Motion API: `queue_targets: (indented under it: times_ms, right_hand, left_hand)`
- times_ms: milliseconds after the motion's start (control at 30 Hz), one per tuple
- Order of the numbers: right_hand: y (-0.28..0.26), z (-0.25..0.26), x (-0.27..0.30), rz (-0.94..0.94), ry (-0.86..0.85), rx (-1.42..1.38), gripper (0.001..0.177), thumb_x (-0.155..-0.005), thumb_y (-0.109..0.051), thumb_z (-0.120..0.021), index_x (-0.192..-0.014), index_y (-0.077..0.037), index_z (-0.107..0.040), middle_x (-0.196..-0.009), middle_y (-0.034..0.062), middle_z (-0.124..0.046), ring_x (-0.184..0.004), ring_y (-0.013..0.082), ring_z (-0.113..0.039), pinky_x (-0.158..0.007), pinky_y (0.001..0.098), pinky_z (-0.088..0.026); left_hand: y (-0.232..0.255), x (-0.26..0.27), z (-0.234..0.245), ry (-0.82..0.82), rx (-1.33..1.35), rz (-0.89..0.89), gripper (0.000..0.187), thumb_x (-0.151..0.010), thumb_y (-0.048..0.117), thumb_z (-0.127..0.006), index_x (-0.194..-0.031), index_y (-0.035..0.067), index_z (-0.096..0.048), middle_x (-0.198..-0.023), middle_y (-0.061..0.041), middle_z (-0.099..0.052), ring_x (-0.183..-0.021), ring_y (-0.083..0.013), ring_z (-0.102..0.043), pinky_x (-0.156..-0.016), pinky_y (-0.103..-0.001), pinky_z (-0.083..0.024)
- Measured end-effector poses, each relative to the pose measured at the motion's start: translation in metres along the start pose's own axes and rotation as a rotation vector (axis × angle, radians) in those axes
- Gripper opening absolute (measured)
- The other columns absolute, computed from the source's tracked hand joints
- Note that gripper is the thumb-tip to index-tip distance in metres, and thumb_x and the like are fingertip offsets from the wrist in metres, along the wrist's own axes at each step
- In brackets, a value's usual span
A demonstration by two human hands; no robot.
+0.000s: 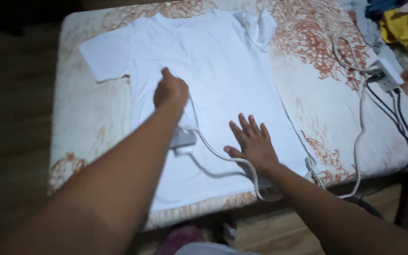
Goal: The person irons a white t-shirt on a bed, smoothing the fabric and using an electric iron to remove wrinkles. After ironing, the person places the t-shirt on a hanger and hangs it on a clothes rack.
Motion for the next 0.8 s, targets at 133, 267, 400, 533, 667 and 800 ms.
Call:
queue_targets:
  times_ms: [133, 267, 400, 533, 667, 800]
  right_hand:
    - [-0.001, -0.003, 0.01, 0.039, 0.128, 0.033, 0.076, -0.098, -0.058, -0.046, -0.159, -0.015, -0.028, -0.167, 0.0176, -0.015, -0.153, 0.0373, -0.01, -0.12, 0.0551, -0.007]
    - [0.0, -0.005, 0.004, -0.076, 0.162, -0.016, 0.071, -0.1, -0.052, -0.046, -0.158, -0.016, -0.03, -0.167, 0.0152, -0.02, -0.154, 0.0344, -0.013, -0.121, 0.0532, -0.008]
    - [0.008, -0.011, -0.002, -0.139, 0.192, 0.022, 0.063, -0.099, -0.043, -0.047, -0.157, -0.022, -0.035, -0.166, 0.0116, -0.024, -0.155, 0.0314, -0.016, -0.122, 0.0517, -0.009]
    - [0.013, -0.014, -0.021, -0.21, 0.246, -0.077, 0.059, -0.1, -0.039, -0.047, -0.155, -0.02, -0.041, -0.167, 0.0142, -0.024, -0.155, 0.0334, -0.016, -0.122, 0.0534, -0.01]
    - [0.025, -0.015, -0.071, -0.245, 0.201, -0.177, 0.052, -0.099, -0.038, -0.051, -0.15, -0.024, -0.049, -0.167, 0.0115, -0.03, -0.155, 0.0328, -0.024, -0.121, 0.054, -0.019]
    - [0.031, -0.013, -0.12, -0.215, 0.138, -0.084, 0.064, -0.089, -0.043, -0.061, -0.15, -0.028, -0.048, -0.165, 0.0139, -0.032, -0.151, 0.0367, -0.028, -0.118, 0.0521, -0.028]
  left_hand:
    - [0.012, -0.073, -0.003, 0.025, 0.042, 0.05, 0.049, -0.1, 0.021, -0.043, -0.146, 0.005, -0.042, -0.12, -0.022, -0.07, -0.109, -0.0387, -0.071, -0.094, -0.05, -0.055]
    - [0.026, -0.123, 0.006, 0.048, 0.024, 0.005, 0.045, -0.097, 0.019, -0.049, -0.139, 0.004, -0.046, -0.119, -0.021, -0.07, -0.11, -0.0371, -0.07, -0.094, -0.048, -0.056]
    - [0.034, -0.161, 0.005, 0.006, 0.022, -0.016, 0.045, -0.097, 0.019, -0.049, -0.139, 0.005, -0.046, -0.12, -0.021, -0.07, -0.11, -0.0371, -0.07, -0.094, -0.047, -0.057]
    - [0.021, -0.169, -0.008, -0.132, 0.101, 0.045, 0.052, -0.102, 0.024, -0.038, -0.152, 0.01, -0.034, -0.123, -0.022, -0.067, -0.107, -0.0395, -0.073, -0.092, -0.049, -0.058]
    - [0.016, -0.109, 0.003, -0.111, 0.015, -0.017, 0.061, -0.098, 0.024, -0.046, -0.155, 0.012, -0.025, -0.12, -0.025, -0.068, -0.105, -0.0415, -0.069, -0.09, -0.051, -0.055]
    - [0.008, -0.031, 0.018, -0.335, 0.324, 0.253, 0.062, -0.099, 0.021, -0.044, -0.159, 0.02, -0.025, -0.115, -0.024, -0.073, -0.099, -0.0408, -0.077, -0.09, -0.051, -0.061]
Point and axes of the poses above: each hand's wrist, its own x-axis away from the middle knuckle, its own z-axis out of the back of the hand, y = z × x, the point moved 5 cm from there along -x, towards the middle knuckle
